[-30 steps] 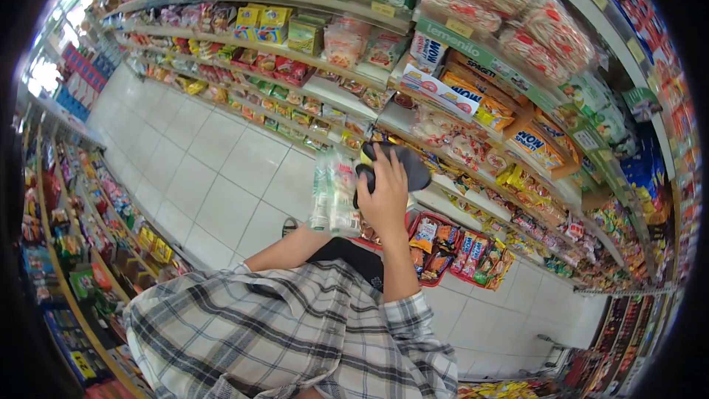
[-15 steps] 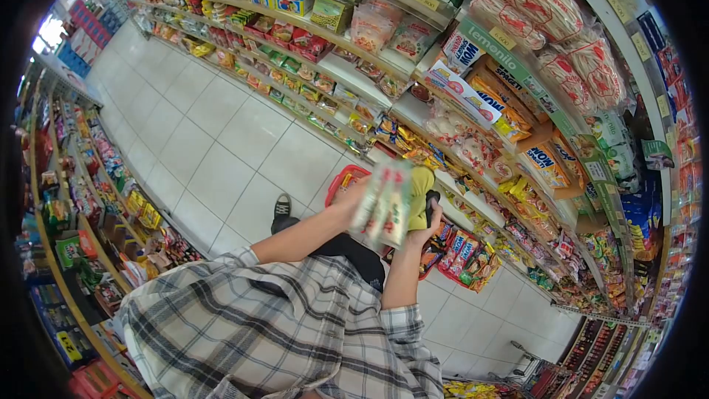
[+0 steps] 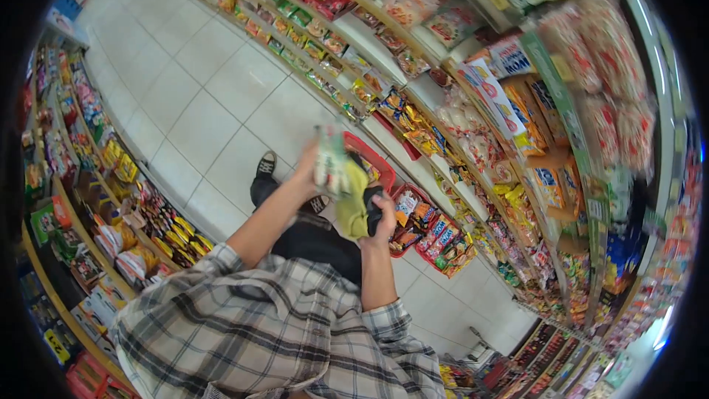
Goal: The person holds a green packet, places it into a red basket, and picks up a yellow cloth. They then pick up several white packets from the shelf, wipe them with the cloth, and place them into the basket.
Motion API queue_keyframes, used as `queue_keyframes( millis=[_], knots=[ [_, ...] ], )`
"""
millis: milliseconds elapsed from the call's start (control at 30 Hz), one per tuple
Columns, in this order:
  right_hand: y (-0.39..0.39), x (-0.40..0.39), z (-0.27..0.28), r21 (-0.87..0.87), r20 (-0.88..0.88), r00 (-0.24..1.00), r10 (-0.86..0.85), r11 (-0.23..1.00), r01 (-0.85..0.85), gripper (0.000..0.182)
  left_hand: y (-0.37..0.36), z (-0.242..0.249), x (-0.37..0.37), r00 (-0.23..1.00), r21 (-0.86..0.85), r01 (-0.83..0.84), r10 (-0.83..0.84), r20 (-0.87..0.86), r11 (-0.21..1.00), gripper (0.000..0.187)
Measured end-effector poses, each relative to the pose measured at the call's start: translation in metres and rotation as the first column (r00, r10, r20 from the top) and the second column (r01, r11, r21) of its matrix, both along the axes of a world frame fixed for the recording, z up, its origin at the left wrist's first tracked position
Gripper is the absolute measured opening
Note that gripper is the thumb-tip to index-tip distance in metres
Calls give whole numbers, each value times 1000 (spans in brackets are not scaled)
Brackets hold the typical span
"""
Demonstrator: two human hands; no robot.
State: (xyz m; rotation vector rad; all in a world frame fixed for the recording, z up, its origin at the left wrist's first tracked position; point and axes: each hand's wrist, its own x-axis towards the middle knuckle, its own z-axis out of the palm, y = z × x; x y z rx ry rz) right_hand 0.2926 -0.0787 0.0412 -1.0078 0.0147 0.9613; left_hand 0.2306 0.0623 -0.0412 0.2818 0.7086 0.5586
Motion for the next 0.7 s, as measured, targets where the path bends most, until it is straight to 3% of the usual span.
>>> queue_keyframes(
  millis=[33,100,133,167,200,267,300,333,400,433,533,700],
  knots=[
    [3,-2,-10,-68,-157,987,15,997,-26,27,17,-3,-23,1000,8,-19,19,-11,1000,49],
    [11,12,-29,-352,141,894,426,865,-357,25,44,-54,-59,970,49,-150,156,-186,988,51],
    [22,14,-42,-505,230,747,624,732,-457,24,57,-29,-76,915,173,-207,253,-314,963,50],
    [44,0,-47,-388,280,733,620,771,-505,26,66,-46,-93,886,178,-197,253,-388,964,48],
    [58,-5,-60,-467,321,638,700,703,-536,46,70,-71,-109,820,300,-81,235,-523,950,46],
    [79,-22,-106,-544,358,550,755,647,-534,65,77,-116,-131,631,453,223,226,-742,864,45],
    [92,-30,-128,-595,403,418,814,580,-556,77,75,-129,-134,587,491,255,270,-763,833,43],
    [97,-44,-157,-662,355,396,847,527,-533,77,76,-137,-135,572,455,303,223,-790,837,43],
    [99,-71,-235,-597,197,553,810,546,-587,72,81,-166,-137,543,398,387,144,-827,832,42],
    [104,-81,-258,-538,-1,605,796,510,-671,63,81,-189,-141,536,377,419,110,-837,826,42],
    [103,-107,-326,-576,-164,693,702,502,-645,50,80,-272,-164,691,186,286,-68,-719,940,42],
    [61,-125,-417,-628,-293,610,736,333,-703,30,67,-366,-201,733,-194,296,-353,-582,935,47]
  ],
)
